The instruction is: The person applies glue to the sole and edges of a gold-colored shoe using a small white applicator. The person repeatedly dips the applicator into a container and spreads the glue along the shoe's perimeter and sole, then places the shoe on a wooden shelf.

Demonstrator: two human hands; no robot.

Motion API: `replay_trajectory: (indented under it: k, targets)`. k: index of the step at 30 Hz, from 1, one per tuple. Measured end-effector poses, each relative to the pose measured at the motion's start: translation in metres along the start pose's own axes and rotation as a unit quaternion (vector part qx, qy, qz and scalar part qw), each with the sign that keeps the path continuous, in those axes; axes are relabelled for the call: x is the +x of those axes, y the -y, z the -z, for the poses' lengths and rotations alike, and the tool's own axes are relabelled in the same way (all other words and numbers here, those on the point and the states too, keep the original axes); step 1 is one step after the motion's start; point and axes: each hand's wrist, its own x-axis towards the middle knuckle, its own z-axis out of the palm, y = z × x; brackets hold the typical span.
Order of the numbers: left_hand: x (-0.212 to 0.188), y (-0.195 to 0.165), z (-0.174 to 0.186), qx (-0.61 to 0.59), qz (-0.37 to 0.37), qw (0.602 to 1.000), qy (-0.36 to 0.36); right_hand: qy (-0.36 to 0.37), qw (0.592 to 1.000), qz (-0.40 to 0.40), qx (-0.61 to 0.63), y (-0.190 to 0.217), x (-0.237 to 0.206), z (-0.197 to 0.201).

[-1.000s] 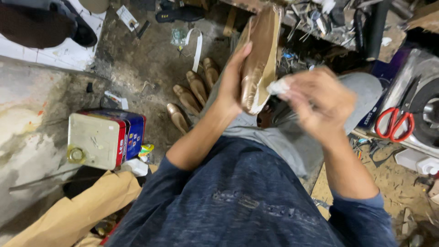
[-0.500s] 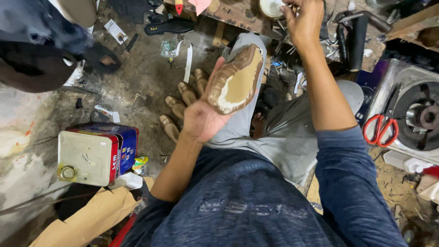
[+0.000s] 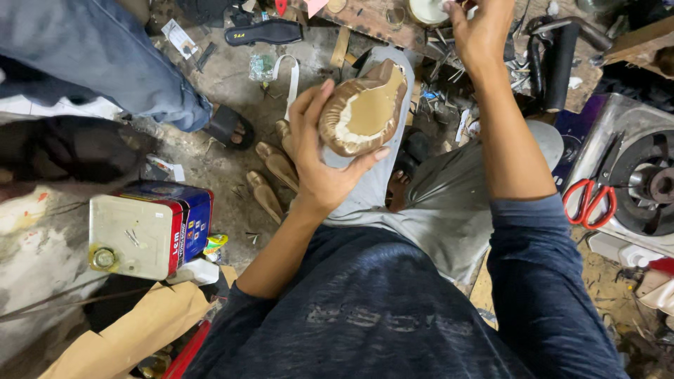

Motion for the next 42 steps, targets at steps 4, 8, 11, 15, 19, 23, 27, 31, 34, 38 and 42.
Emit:
replay_trajectory:
  k: [4,8,11,15,19,23,27,31,34,38,42]
  targets:
    - [-0.006,0.007,-0.017,-0.243,-0.011,0.970,0.002,-0.025,0.964,-0.094,0.248,0.047,0.005,0.035]
    - [-0.002,0.009,-0.031,-0.271,-0.080,0.959,0.021,-0.038,0.916,-0.148,0.370,0.121,-0.018,0.088]
    - [0.006,0.004,-0.036,-0.239,-0.162,0.956,0.050,-0.045,0.926,-0.126,0.353,0.183,-0.045,0.128]
    - [0.012,-0.009,-0.042,-0.200,-0.225,0.951,0.070,-0.024,0.967,-0.055,0.246,0.246,-0.066,0.166]
    - [0.012,-0.019,-0.047,-0.218,-0.240,0.940,0.108,-0.014,0.972,-0.030,0.234,0.268,-0.065,0.180]
    - [0.012,-0.022,-0.051,-0.247,-0.245,0.924,0.158,-0.026,0.994,-0.051,0.097,0.264,-0.065,0.187]
    - [0.011,-0.024,-0.055,-0.242,-0.246,0.923,0.172,0.010,0.984,0.012,0.177,0.260,-0.078,0.202]
    - [0.010,-0.029,-0.059,-0.221,-0.248,0.925,0.185,-0.014,0.993,0.045,0.110,0.255,-0.078,0.209]
    - [0.012,-0.032,-0.061,-0.217,-0.251,0.924,0.191,-0.015,0.993,0.055,0.104,0.255,-0.078,0.212]
    - [0.013,-0.036,-0.063,-0.204,-0.252,0.926,0.195,0.000,0.989,0.025,0.145,0.261,-0.082,0.219]
    - [0.012,-0.039,-0.066,-0.191,-0.244,0.933,0.182,-0.006,0.993,0.059,0.102,0.263,-0.078,0.223]
